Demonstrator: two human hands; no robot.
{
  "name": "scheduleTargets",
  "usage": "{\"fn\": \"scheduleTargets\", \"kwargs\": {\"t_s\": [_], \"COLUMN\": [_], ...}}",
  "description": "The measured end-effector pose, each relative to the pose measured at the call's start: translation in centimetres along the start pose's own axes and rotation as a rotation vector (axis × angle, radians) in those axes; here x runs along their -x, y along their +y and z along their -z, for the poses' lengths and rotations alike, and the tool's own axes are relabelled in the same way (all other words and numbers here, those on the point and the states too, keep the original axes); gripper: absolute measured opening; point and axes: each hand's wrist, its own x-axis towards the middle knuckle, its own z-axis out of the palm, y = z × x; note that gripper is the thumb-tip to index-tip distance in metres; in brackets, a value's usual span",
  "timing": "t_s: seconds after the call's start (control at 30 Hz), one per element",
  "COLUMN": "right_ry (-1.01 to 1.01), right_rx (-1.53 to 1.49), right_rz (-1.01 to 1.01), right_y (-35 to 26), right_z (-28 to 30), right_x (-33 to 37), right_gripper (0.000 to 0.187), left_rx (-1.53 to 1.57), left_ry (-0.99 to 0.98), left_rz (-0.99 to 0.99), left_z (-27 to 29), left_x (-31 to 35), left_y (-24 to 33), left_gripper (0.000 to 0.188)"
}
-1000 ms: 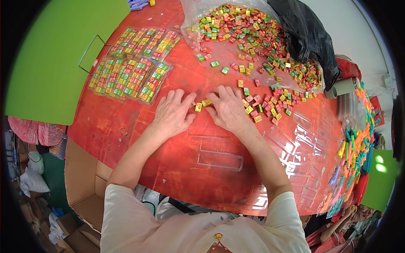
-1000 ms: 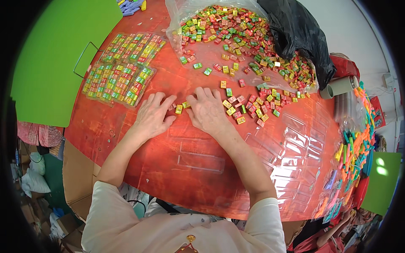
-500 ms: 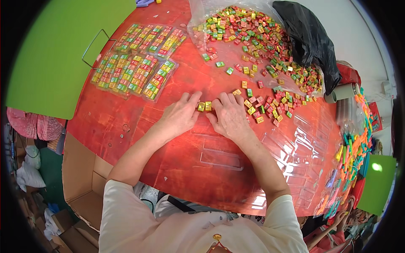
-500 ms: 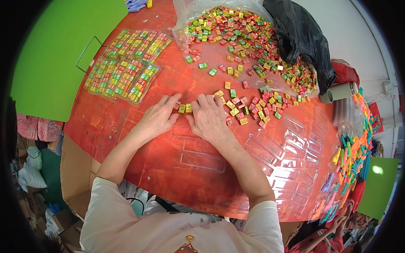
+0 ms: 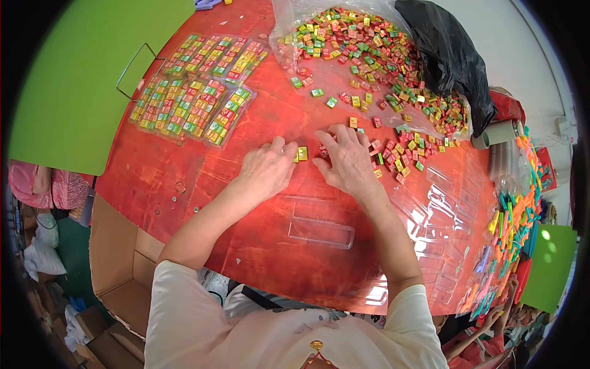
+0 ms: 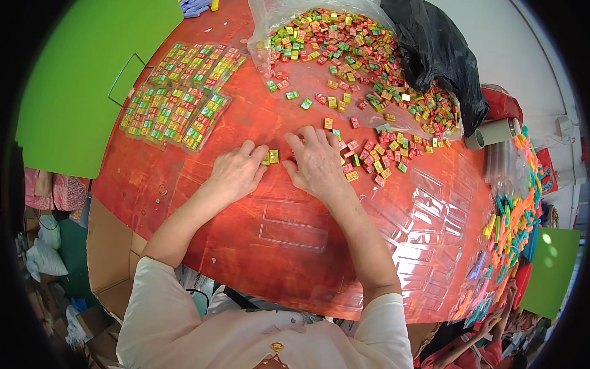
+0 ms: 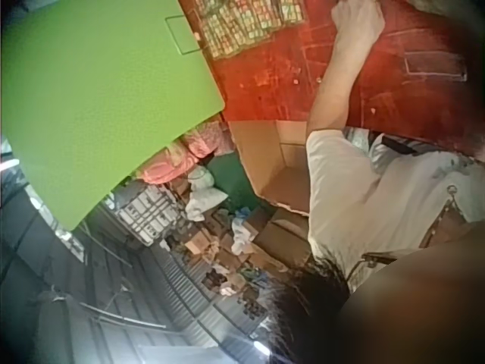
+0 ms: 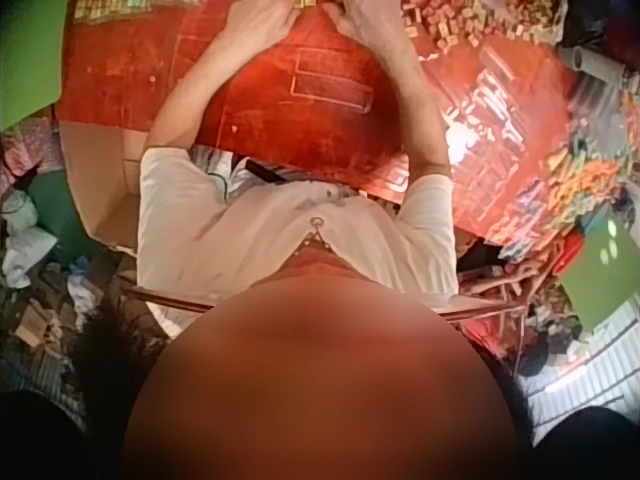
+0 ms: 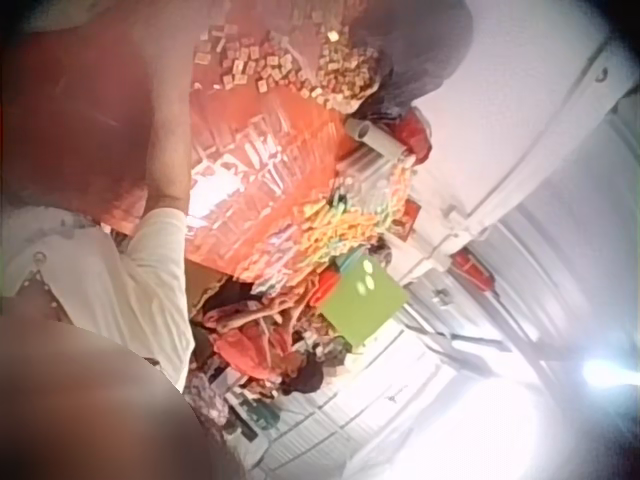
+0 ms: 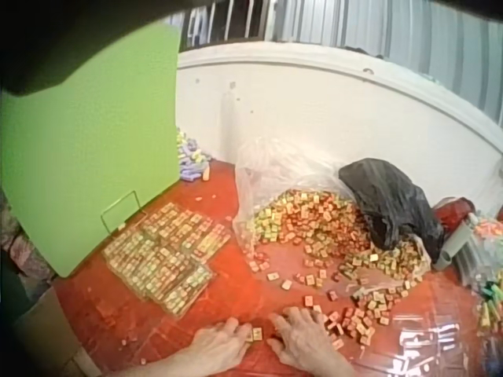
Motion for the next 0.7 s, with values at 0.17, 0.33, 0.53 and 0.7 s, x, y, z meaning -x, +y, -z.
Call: {"fn": "scheduleTargets", "kwargs": {"t_s": [0.17, 0.33, 0.53, 0.7], "right_ry": [-0.074, -0.074, 0.007, -0.039], "right_rx": [0.032, 0.055, -0.010, 0.086], "right_rz": [-0.020, 0.003, -0.018, -0.086], "right_y": [1.0, 0.8, 1.0, 2.6], "right_z": [0.3, -0.5, 0.3, 0.6], "right_x": [0.5, 0.4, 0.6, 1.6], "right_gripper": [0.036, 0.032, 0.032, 0.033], "left_rx": [-0.013, -0.011, -0.011, -0.007], "left_ry": [0.098, 0.072, 0.038, 0.051], "left_rz": [-0.044, -0.037, -0.010, -0.021], "left_z": [-0.4, -0.3, -0.5, -0.3], "left_x": [0.1, -0.2, 0.0, -0.2], "left_y": [-0.3, -0.1, -0.4, -0.3], "left_gripper": [0.022, 0.020, 0.028, 0.028]}}
